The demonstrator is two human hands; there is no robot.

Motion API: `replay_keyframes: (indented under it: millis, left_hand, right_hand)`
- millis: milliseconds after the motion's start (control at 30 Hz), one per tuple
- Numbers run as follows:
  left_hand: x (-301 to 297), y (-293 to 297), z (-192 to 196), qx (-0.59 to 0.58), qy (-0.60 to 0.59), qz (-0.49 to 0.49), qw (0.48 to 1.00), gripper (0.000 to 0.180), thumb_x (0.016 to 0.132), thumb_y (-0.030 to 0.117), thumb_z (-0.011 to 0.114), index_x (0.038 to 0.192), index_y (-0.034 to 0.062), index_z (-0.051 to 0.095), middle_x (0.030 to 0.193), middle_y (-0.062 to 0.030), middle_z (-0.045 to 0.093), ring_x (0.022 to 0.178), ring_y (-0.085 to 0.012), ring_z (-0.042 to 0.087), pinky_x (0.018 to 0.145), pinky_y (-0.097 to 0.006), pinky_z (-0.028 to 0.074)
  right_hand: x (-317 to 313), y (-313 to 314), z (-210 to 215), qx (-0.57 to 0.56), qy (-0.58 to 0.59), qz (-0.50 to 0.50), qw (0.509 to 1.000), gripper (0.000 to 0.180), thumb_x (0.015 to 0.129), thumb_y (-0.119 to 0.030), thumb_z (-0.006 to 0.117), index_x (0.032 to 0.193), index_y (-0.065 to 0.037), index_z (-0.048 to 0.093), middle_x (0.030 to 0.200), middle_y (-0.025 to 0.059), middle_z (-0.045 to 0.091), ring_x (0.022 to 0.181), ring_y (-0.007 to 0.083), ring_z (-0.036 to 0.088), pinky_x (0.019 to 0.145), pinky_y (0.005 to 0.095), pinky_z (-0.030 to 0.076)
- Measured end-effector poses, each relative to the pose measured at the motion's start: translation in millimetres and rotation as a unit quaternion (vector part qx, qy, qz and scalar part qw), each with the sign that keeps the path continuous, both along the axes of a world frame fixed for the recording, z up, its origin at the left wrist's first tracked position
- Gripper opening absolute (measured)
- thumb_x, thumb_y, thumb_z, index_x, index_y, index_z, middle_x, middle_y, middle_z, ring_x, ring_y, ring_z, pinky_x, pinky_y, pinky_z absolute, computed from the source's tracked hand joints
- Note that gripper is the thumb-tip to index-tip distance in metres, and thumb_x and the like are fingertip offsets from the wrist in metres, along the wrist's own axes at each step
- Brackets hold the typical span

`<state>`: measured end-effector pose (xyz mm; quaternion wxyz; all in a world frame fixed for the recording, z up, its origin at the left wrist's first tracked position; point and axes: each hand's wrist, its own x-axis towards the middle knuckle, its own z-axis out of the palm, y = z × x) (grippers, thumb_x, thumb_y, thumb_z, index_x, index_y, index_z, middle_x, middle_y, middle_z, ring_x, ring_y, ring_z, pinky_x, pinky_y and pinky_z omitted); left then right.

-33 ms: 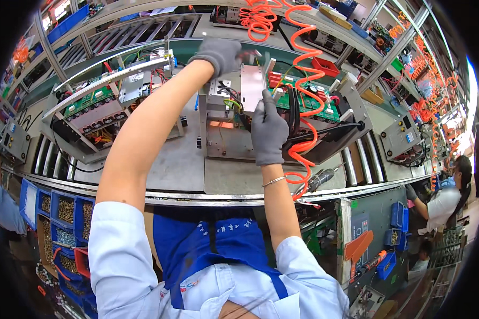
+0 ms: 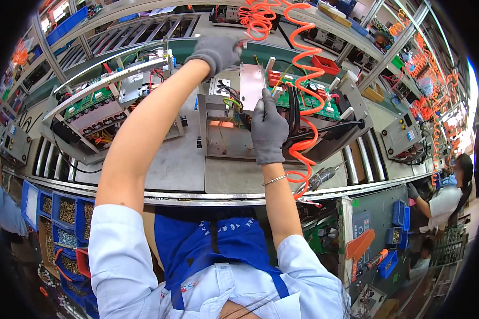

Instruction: The person assembles an electronic device on a factory workbench, using a pneumatic screwdriver to secure screws into a metal frame and circuit board assembly. They handle various components, including wires and metal brackets, and organize small parts in blue bins while working in a production line environment.

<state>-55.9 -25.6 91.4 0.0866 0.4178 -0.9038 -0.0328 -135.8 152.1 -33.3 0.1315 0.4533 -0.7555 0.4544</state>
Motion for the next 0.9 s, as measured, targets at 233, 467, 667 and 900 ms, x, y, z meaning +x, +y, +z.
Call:
replay_keyframes:
  millis: [233, 467, 667, 900]
  left_hand:
    - [63, 134, -47, -0.318, 0.261, -0.248, 0.877, 0.037, 0.08, 0.028, 0.066, 0.113, 0.0129, 0.06, 0.106, -0.0079, 0.062, 0.099, -0.0276, 0.057, 0.088, -0.042, 0.043]
    - [129, 205, -146, -0.092, 0.262, -0.201, 0.939, 0.035, 0.072, 0.01, 0.07, 0.106, 0.0076, 0.062, 0.102, -0.0093, 0.063, 0.099, -0.0288, 0.059, 0.088, -0.04, 0.043]
    - [263, 196, -189, -0.136, 0.227, 0.096, 0.96, 0.026, 0.083, 0.01, 0.067, 0.109, 0.0052, 0.063, 0.107, -0.0096, 0.066, 0.105, -0.0251, 0.061, 0.104, -0.041, 0.035]
    - [424, 196, -162, -0.304, 0.046, 0.321, 0.896, 0.046, 0.084, 0.022, 0.066, 0.127, 0.0071, 0.056, 0.124, -0.0151, 0.06, 0.117, -0.0336, 0.054, 0.105, -0.044, 0.037]
  right_hand:
    - [-10, 22, 5, 0.076, 0.011, 0.006, 0.997, 0.036, 0.095, -0.035, 0.05, 0.127, -0.021, 0.059, 0.061, 0.0149, 0.062, 0.058, 0.0343, 0.064, 0.053, 0.0443, 0.048]
    - [2, 98, 61, 0.065, 0.014, 0.119, 0.991, 0.055, 0.089, -0.026, 0.062, 0.14, -0.014, 0.045, 0.067, 0.0109, 0.062, 0.054, 0.0283, 0.061, 0.052, 0.0382, 0.047]
    - [-105, 210, 36, -0.086, 0.065, -0.014, 0.994, 0.02, 0.088, -0.005, 0.058, 0.105, 0.003, 0.067, 0.08, 0.0131, 0.069, 0.069, 0.0233, 0.069, 0.063, 0.0301, 0.053]
    - [-224, 246, -129, 0.411, 0.166, 0.076, 0.893, 0.074, 0.069, -0.003, 0.065, 0.14, -0.01, 0.045, 0.14, 0.0242, 0.041, 0.132, 0.0412, 0.035, 0.111, 0.0477, 0.027]
